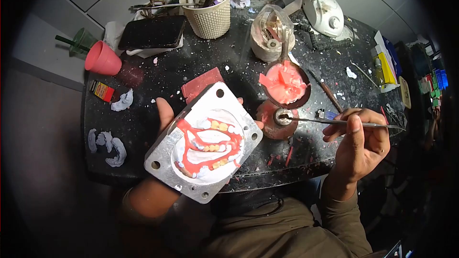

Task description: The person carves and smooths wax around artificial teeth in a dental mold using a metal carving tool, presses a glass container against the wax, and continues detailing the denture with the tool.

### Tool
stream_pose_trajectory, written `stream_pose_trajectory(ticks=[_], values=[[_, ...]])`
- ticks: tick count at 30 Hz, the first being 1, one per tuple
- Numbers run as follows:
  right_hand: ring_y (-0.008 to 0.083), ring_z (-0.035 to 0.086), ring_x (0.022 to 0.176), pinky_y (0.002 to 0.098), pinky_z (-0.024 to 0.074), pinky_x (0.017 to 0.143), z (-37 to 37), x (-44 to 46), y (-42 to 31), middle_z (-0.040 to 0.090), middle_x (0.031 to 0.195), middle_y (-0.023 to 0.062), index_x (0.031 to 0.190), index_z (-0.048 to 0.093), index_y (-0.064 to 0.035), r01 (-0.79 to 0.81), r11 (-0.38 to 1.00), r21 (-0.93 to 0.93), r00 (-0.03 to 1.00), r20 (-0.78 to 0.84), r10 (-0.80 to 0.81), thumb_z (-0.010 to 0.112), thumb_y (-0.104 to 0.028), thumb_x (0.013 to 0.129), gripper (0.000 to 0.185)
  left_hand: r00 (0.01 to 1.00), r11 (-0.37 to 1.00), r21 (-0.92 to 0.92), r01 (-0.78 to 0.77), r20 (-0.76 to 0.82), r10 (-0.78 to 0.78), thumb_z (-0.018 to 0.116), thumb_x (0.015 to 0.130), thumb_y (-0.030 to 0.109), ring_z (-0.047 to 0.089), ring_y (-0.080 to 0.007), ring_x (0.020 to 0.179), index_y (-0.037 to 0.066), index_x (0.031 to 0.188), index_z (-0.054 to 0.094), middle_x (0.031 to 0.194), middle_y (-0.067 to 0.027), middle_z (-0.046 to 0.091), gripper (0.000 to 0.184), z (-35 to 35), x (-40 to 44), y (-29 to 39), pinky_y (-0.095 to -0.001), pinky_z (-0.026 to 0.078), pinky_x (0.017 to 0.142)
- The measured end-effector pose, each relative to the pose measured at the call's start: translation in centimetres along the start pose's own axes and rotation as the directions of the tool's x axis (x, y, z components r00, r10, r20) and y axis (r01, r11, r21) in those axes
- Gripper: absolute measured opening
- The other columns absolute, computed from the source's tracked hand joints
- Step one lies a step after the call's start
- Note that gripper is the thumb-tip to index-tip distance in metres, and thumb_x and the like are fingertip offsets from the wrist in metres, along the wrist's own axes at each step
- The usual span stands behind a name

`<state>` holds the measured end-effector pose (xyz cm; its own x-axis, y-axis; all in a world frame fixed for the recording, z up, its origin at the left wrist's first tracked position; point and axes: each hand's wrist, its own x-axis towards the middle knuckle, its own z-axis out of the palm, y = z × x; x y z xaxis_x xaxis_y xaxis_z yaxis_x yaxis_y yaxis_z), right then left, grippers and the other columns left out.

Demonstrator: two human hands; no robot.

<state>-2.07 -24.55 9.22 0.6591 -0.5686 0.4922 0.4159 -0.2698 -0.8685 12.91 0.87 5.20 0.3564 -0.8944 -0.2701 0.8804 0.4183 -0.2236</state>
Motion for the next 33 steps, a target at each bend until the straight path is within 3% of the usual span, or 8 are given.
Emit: stream_pose_trajectory(ticks=[11,14,17,20,23,29,31,33], values=[[0.0276,0.078,0.076,0.0379,0.0653,0.071,2.4,0.1,-1.8,0.078,0.085,0.0173,0.101,0.07,0.0044,0.231,0.952,-0.202,0.896,0.425,-0.127,0.085,0.003,0.084,0.022,0.997,0.986,0.149,-0.073,0.03,0.069,0.048,0.08,0.099,0.038,-0.0614,0.147,0.0,0.168,0.014,0.16,-0.0521,0.018,0.137,-0.6,0.3,-0.5,-0.0696,0.045,0.112],[0.0269,0.078,0.079,0.0364,0.0646,0.073,2.9,0.1,-2.1,0.078,0.086,0.0173,0.096,0.072,0.0054,0.209,0.959,-0.189,0.909,0.4,-0.119,0.087,0.003,0.082,0.021,0.979,0.953,0.303,-0.002,0.193,-0.059,0.048,0.079,0.099,0.039,-0.0602,0.147,-0.001,0.168,0.016,0.159,-0.0523,0.022,0.138,-0.7,0.5,-0.2,-0.0647,0.04,0.118],[0.0268,0.078,0.078,0.0359,0.0643,0.073,3.1,-0.1,-2.0,0.078,0.086,0.0177,0.096,0.073,0.0058,0.19,0.962,-0.197,0.908,0.409,-0.095,0.087,0.004,0.082,0.021,0.998,0.916,0.4,-0.009,0.063,-0.018,0.048,0.079,0.099,0.037,-0.0604,0.148,-0.001,0.168,0.016,0.159,-0.0521,0.021,0.138,0.9,0.2,-0.7,-0.0659,0.039,0.118],[0.0269,0.078,0.078,0.0357,0.0641,0.073,3.0,0.0,-1.9,0.078,0.086,0.0178,0.095,0.073,0.0062,0.199,0.958,-0.207,0.907,0.41,-0.1,0.087,0.004,0.081,0.02,0.998,0.949,0.314,-0.013,-0.056,0.032,0.048,0.078,0.1,0.036,-0.0605,0.148,-0.001,0.168,0.016,0.16,-0.0518,0.021,0.139,0.7,0.3,-0.8,-0.0661,0.04,0.118],[0.0268,0.078,0.077,0.0357,0.064,0.072,3.0,0.0,-1.8,0.078,0.085,0.0177,0.094,0.072,0.0065,0.219,0.954,-0.206,0.904,0.412,-0.118,0.087,0.004,0.081,0.02,0.974,0.98,0.194,0.049,0.206,-0.09,0.048,0.078,0.1,0.035,-0.0607,0.149,-0.001,0.168,0.016,0.16,-0.0514,0.021,0.139,-2.2,0.7,0.5,-0.0667,0.039,0.118],[0.0264,0.078,0.076,0.0353,0.0639,0.071,3.2,-0.2,-1.8,0.078,0.085,0.0176,0.094,0.072,0.0067,0.217,0.953,-0.209,0.91,0.398,-0.12,0.087,0.005,0.081,0.02,0.966,0.981,0.183,0.068,0.234,-0.111,0.047,0.078,0.1,0.035,-0.0607,0.149,0.0,0.168,0.016,0.16,-0.0513,0.02,0.139,-1.9,0.7,0.3,-0.0673,0.039,0.118],[0.0264,0.078,0.076,0.0352,0.0639,0.071,3.3,-0.2,-1.8,0.078,0.085,0.0176,0.094,0.072,0.0066,0.229,0.951,-0.205,0.908,0.397,-0.133,0.087,0.005,0.081,0.02,0.998,0.879,0.474,-0.049,-0.021,0.066,0.045,0.078,0.101,0.035,-0.0607,0.149,0.0,0.168,0.016,0.16,-0.0511,0.02,0.139,0.0,0.2,-0.6,-0.0671,0.037,0.119],[0.0263,0.078,0.076,0.035,0.0635,0.07,3.3,-0.2,-1.9,0.078,0.085,0.0175,0.095,0.072,0.0067,0.223,0.957,-0.188,0.906,0.403,-0.132,0.087,0.005,0.081,0.02,0.998,0.872,0.488,-0.04,-0.015,0.054,0.045,0.078,0.101,0.035,-0.0607,0.149,-0.001,0.168,0.017,0.161,-0.051,0.02,0.139,-0.2,0.1,-0.2,-0.067,0.037,0.12]])
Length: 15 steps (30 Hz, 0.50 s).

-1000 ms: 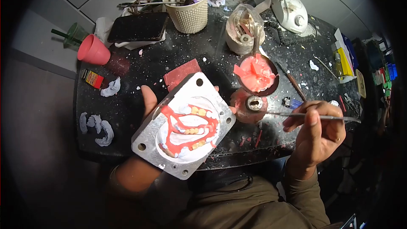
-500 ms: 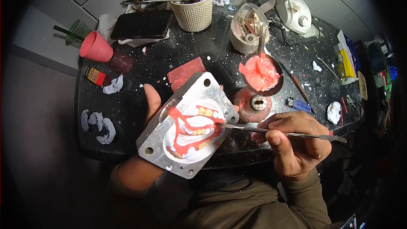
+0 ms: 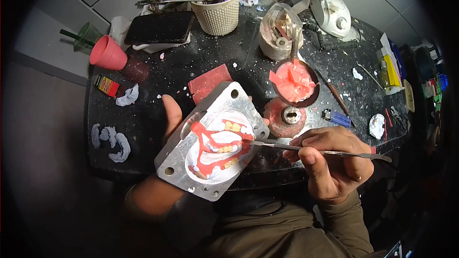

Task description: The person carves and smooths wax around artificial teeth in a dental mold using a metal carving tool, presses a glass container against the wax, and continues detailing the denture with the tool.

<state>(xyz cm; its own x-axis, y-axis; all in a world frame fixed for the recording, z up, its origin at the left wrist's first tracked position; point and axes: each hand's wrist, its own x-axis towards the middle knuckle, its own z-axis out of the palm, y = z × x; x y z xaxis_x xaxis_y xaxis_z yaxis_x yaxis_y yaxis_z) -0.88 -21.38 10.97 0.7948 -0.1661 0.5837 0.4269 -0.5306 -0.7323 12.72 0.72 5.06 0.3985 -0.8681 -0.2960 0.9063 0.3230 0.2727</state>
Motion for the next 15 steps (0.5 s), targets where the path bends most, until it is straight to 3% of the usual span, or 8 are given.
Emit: stream_pose_trajectory(ticks=[4,7,15], values=[[0.0263,0.078,0.076,0.0347,0.063,0.069,-0.1,0.1,0.1,0.078,0.085,0.0175,0.095,0.072,0.0069,0.059,0.998,-0.037,0.998,0.018,-0.058,0.087,0.005,0.081,0.02,0.999,1.0,0.006,-0.009,-0.033,0.009,0.043,0.078,0.102,0.036,-0.0604,0.149,-0.002,0.167,0.018,0.161,-0.0507,0.02,0.139,0.8,-0.1,-0.3,-0.0668,0.036,0.12],[0.026,0.077,0.075,0.0344,0.0624,0.068,0.1,0.2,0.0,0.078,0.086,0.0174,0.095,0.073,0.0072,0.0,1.0,0.008,1.0,0.014,0.0,0.087,0.005,0.081,0.021,0.997,0.996,0.087,-0.014,-0.073,0.02,0.041,0.079,0.101,0.036,-0.0602,0.149,-0.003,0.167,0.02,0.16,-0.0511,0.021,0.138,0.9,-0.3,-0.2,-0.0665,0.036,0.12],[0.0259,0.077,0.073,0.0335,0.0619,0.066,0.5,0.2,0.0,0.078,0.086,0.018,0.093,0.072,0.007,-0.014,1.0,0.011,1.0,0.007,0.014,0.087,0.007,0.079,0.021,0.999,0.998,0.057,-0.025,-0.039,0.027,0.038,0.081,0.1,0.037,-0.0601,0.148,-0.003,0.167,0.021,0.159,-0.0514,0.024,0.135,1.1,-0.4,-0.3,-0.0662,0.034,0.122]])
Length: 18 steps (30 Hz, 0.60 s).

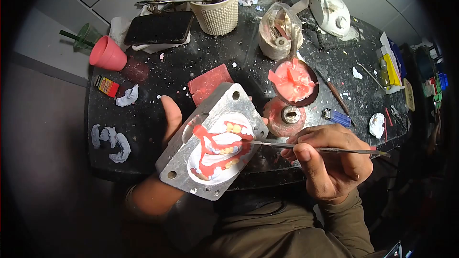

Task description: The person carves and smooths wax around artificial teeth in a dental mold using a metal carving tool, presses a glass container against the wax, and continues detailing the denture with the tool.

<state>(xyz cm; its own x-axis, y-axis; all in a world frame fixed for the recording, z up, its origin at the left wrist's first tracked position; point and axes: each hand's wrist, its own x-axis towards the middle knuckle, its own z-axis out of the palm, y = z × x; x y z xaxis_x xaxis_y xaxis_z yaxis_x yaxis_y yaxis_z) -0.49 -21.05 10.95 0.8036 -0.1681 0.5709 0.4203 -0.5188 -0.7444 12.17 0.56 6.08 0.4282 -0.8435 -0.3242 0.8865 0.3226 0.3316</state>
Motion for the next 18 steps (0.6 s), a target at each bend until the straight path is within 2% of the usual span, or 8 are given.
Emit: stream_pose_trajectory(ticks=[4,6,10,12,14,16,17,18], values=[[0.0261,0.077,0.073,0.0333,0.0617,0.065,0.0,-0.1,0.0,0.078,0.087,0.0179,0.092,0.072,0.007,0.055,0.998,0.007,0.998,-0.029,-0.055,0.087,0.008,0.08,0.019,1.0,1.0,-0.01,0.006,0.009,-0.006,0.038,0.082,0.1,0.036,-0.0599,0.149,-0.003,0.166,0.021,0.159,-0.0511,0.025,0.135,0.0,0.0,0.1,-0.0662,0.032,0.123],[0.0264,0.077,0.073,0.0334,0.0618,0.065,0.0,-0.4,-0.3,0.078,0.086,0.018,0.092,0.071,0.0065,-0.066,0.998,-0.005,0.996,-0.052,0.066,0.086,0.008,0.08,0.02,1.0,1.0,0.006,-0.002,-0.007,0.002,0.039,0.081,0.1,0.035,-0.0598,0.149,-0.003,0.166,0.021,0.159,-0.0511,0.025,0.135,0.1,0.0,0.0,-0.0662,0.031,0.123],[0.0264,0.077,0.072,0.0343,0.0626,0.065,-0.1,-0.1,-0.1,0.078,0.084,0.0183,0.091,0.07,0.0049,-0.029,0.999,-0.021,1.0,0.002,0.029,0.087,0.006,0.08,0.02,1.0,1.0,-0.023,0.003,0.016,-0.003,0.041,0.08,0.1,0.034,-0.0597,0.15,-0.004,0.166,0.02,0.159,-0.0509,0.024,0.137,-0.1,0.1,-0.1,-0.0662,0.03,0.124],[0.0262,0.078,0.072,0.0347,0.0635,0.066,-0.1,-0.4,0.3,0.078,0.084,0.019,0.093,0.068,0.0051,0.063,0.998,-0.002,0.997,-0.041,-0.063,0.084,0.007,0.084,0.018,1.0,1.0,-0.022,0.007,0.011,-0.007,0.043,0.08,0.1,0.033,-0.06,0.15,-0.004,0.166,0.02,0.159,-0.0507,0.024,0.137,-0.2,0.1,0.0,-0.0656,0.029,0.124],[0.0265,0.078,0.072,0.0356,0.0643,0.065,-0.3,-0.8,0.0,0.077,0.085,0.0191,0.094,0.067,0.0059,0.001,0.996,0.087,0.995,-0.103,0.008,0.081,0.007,0.086,0.016,1.0,1.0,-0.022,0.01,0.004,-0.01,0.045,0.08,0.1,0.033,-0.0602,0.15,-0.004,0.167,0.02,0.16,-0.0505,0.024,0.138,-0.6,0.2,0.0,-0.065,0.029,0.125],[0.0284,0.076,0.07,0.0377,0.0657,0.061,-0.4,-1.3,0.0,0.072,0.08,0.0192,0.1,0.063,0.0068,-0.039,0.984,0.177,0.969,-0.235,0.08,0.076,0.004,0.092,0.015,0.997,0.935,-0.351,0.046,0.067,-0.024,0.05,0.079,0.098,0.03,-0.0618,0.151,0.0,0.168,0.015,0.163,-0.0492,0.015,0.137,-1.5,0.4,0.0,-0.0732,0.039,0.115],[0.0294,0.075,0.069,0.0388,0.0664,0.059,-0.4,-1.5,0.0,0.069,0.078,0.0193,0.103,0.061,0.0073,-0.048,0.973,0.224,0.947,-0.299,0.116,0.073,0.002,0.095,0.015,0.998,0.935,-0.351,0.045,0.066,-0.023,0.05,0.079,0.098,0.03,-0.0618,0.151,0.0,0.168,0.015,0.163,-0.0492,0.015,0.137,-1.4,0.4,0.1,-0.0732,0.039,0.115],[0.0286,0.074,0.067,0.0375,0.0648,0.057,-0.7,-1.5,0.1,0.067,0.077,0.0198,0.102,0.061,0.007,-0.054,0.969,0.243,0.938,-0.319,0.133,0.071,0.0,0.098,0.013,0.993,0.882,-0.462,0.091,0.111,-0.045,0.052,0.079,0.097,0.029,-0.0626,0.15,0.002,0.169,0.012,0.164,-0.0485,0.01,0.137,-1.3,0.5,0.3,-0.0768,0.045,0.106]])
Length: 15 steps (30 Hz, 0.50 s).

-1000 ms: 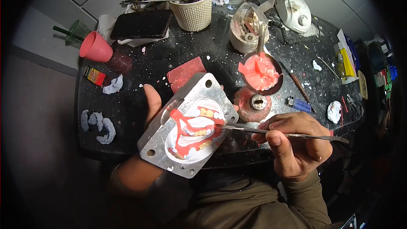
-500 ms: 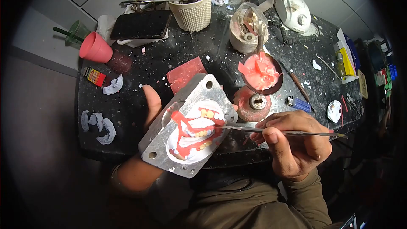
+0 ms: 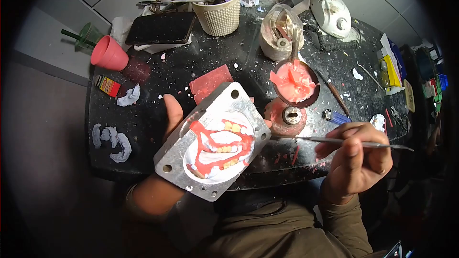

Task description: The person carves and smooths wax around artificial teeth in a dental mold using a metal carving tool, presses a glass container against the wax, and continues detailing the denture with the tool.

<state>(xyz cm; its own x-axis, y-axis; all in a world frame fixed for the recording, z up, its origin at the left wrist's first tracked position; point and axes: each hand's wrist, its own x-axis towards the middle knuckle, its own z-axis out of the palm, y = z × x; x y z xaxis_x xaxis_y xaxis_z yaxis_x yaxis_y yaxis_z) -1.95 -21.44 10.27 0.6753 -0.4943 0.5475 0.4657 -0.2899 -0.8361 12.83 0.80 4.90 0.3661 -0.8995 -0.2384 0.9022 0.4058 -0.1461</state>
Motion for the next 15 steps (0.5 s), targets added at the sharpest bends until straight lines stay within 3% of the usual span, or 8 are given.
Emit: stream_pose_trajectory(ticks=[2,5,15], values=[[0.0252,0.07,0.061,0.0342,0.0592,0.052,-0.8,0.7,0.4,0.065,0.075,0.0205,0.1,0.06,0.006,0.011,1.0,0.0,1.0,-0.024,-0.011,0.065,-0.006,0.104,0.014,0.999,0.992,-0.124,0.038,0.037,-0.034,0.054,0.079,0.096,0.028,-0.0634,0.15,0.005,0.17,0.008,0.165,-0.0478,0.004,0.137,0.4,0.0,-0.1,-0.0803,0.05,0.096],[0.022,0.066,0.054,0.0302,0.0537,0.051,-2.4,0.8,2.0,0.067,0.077,0.0202,0.099,0.062,0.0065,0.015,0.999,-0.049,0.995,-0.101,-0.02,0.063,-0.007,0.105,0.015,1.0,0.993,-0.118,-0.006,-0.027,0.002,0.057,0.079,0.095,0.026,-0.0639,0.151,0.007,0.17,0.004,0.166,-0.047,-0.002,0.137,0.9,0.2,-0.5,-0.0818,0.054,0.083],[0.0184,0.065,0.055,0.0258,0.0485,0.045,-4.9,-0.2,4.7,0.071,0.09,0.022,0.105,0.064,0.0063,-0.061,0.998,-0.029,0.989,-0.139,0.057,0.067,-0.015,0.107,0.021,0.999,0.997,-0.062,0.047,0.012,-0.047,0.053,0.081,0.095,0.028,-0.0639,0.15,0.007,0.171,0.005,0.166,-0.0473,0.0,0.134,0.3,0.5,-0.1,-0.0805,0.055,0.084]])
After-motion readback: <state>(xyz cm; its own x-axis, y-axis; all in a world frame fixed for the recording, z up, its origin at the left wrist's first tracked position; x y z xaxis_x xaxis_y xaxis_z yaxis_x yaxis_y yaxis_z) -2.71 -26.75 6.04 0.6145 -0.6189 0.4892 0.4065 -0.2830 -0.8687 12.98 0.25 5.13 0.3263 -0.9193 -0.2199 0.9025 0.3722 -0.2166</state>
